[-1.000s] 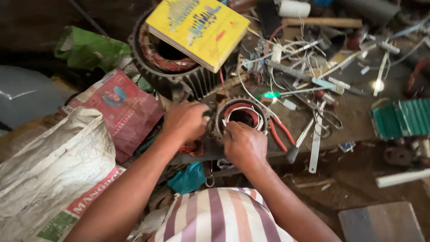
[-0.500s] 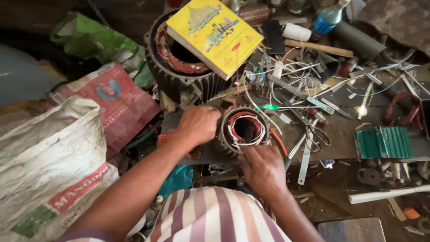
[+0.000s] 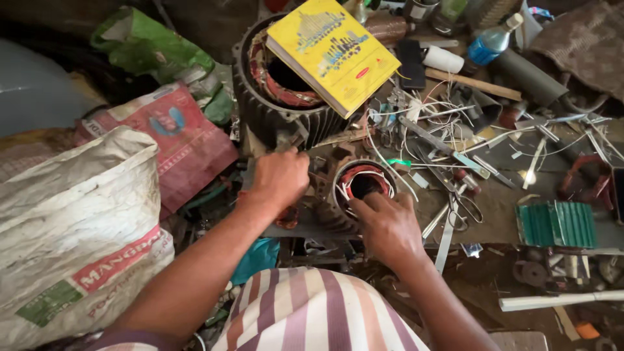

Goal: The person winds insulated copper wire by hand into the slots of an electric motor stator on a cluttered workbench, pressing and routing the wire turns around the stator core and occasionally using pliers to cut or position the wire.

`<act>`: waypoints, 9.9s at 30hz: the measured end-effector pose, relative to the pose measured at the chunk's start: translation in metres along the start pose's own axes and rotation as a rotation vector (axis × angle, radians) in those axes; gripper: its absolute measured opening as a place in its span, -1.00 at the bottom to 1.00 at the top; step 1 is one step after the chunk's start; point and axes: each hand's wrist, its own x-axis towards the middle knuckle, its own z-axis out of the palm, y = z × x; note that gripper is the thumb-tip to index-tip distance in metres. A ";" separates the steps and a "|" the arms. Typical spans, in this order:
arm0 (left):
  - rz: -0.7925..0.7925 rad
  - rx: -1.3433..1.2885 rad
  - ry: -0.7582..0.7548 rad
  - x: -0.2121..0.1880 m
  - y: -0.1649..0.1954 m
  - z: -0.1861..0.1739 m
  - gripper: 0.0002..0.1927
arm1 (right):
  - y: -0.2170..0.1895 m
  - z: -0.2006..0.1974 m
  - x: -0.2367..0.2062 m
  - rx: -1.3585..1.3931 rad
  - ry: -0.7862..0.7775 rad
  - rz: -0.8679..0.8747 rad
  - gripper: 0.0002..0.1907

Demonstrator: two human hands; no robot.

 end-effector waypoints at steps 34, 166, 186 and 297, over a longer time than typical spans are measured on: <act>0.194 -0.248 -0.261 0.020 0.015 -0.001 -0.84 | 0.020 0.005 -0.029 0.194 -0.010 0.269 -0.70; 0.236 -0.251 -0.147 0.009 -0.004 0.001 -0.83 | 0.017 0.030 -0.023 0.022 -0.090 0.302 -0.87; 0.257 -0.273 -0.116 0.005 -0.004 -0.008 -0.82 | 0.002 0.035 -0.015 0.028 0.026 0.145 -0.87; -0.176 -0.434 -0.030 -0.060 -0.019 -0.090 -0.84 | 0.082 -0.013 -0.108 0.706 0.084 0.891 -0.74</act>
